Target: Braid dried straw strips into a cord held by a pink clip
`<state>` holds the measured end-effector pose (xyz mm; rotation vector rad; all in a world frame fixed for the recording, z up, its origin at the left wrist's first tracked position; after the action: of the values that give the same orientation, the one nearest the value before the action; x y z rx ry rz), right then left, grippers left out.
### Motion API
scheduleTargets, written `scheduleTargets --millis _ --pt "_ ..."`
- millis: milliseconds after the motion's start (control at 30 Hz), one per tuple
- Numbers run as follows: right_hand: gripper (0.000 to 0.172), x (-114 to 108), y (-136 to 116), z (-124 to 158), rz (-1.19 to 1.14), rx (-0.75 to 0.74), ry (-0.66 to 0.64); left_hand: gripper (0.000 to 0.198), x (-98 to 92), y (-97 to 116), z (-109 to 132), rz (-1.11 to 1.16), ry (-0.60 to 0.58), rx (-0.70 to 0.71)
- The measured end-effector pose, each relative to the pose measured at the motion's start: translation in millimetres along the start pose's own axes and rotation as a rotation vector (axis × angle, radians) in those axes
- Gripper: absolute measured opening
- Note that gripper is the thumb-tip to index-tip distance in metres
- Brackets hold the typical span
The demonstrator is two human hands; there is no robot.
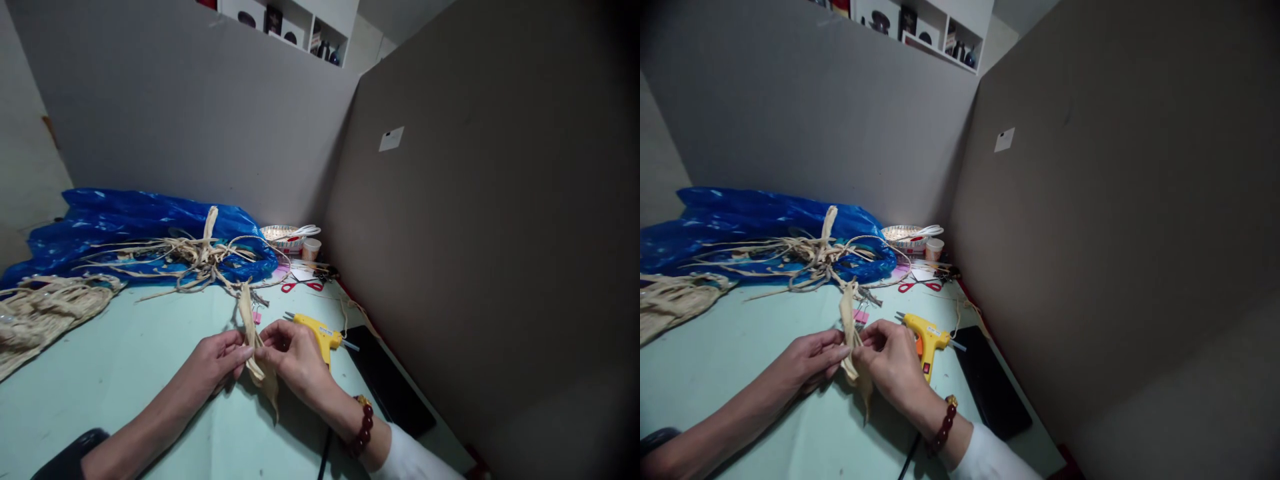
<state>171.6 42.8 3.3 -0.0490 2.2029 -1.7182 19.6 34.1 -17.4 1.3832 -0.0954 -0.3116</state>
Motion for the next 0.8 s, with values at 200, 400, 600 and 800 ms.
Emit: scheduleTargets --millis 200,400,600,800 --pt "0.011 4.7 -0.4 0.7 -0.172 0.090 -0.078 0.030 3.0 5.9 3.6 0.056 0.033 -0.021" --pt "0.025 5.7 4.3 -1.4 -0.490 0.243 -0.091 0.032 3.0 8.2 5.1 0.166 -0.003 -0.077" --pt "0.015 5.5 0.2 -1.3 -0.290 0.116 -0.080 0.033 1.9 1.1 2.1 0.123 -0.021 -0.061" --pt "0.007 7.3 -1.1 2.9 -0.124 0.011 -0.059 0.032 2.8 5.1 2.5 0.127 0.015 -0.035"
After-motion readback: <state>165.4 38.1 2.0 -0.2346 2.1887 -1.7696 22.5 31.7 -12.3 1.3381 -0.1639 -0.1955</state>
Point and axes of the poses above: each hand's wrist, its own z-axis away from the middle knuckle, its own x-axis out of the palm, y = z × x, the point moved 3 cm from there along -z, towards the middle knuckle, and after that the axes turned 5 degrees about -x, right-handed, at the moved point
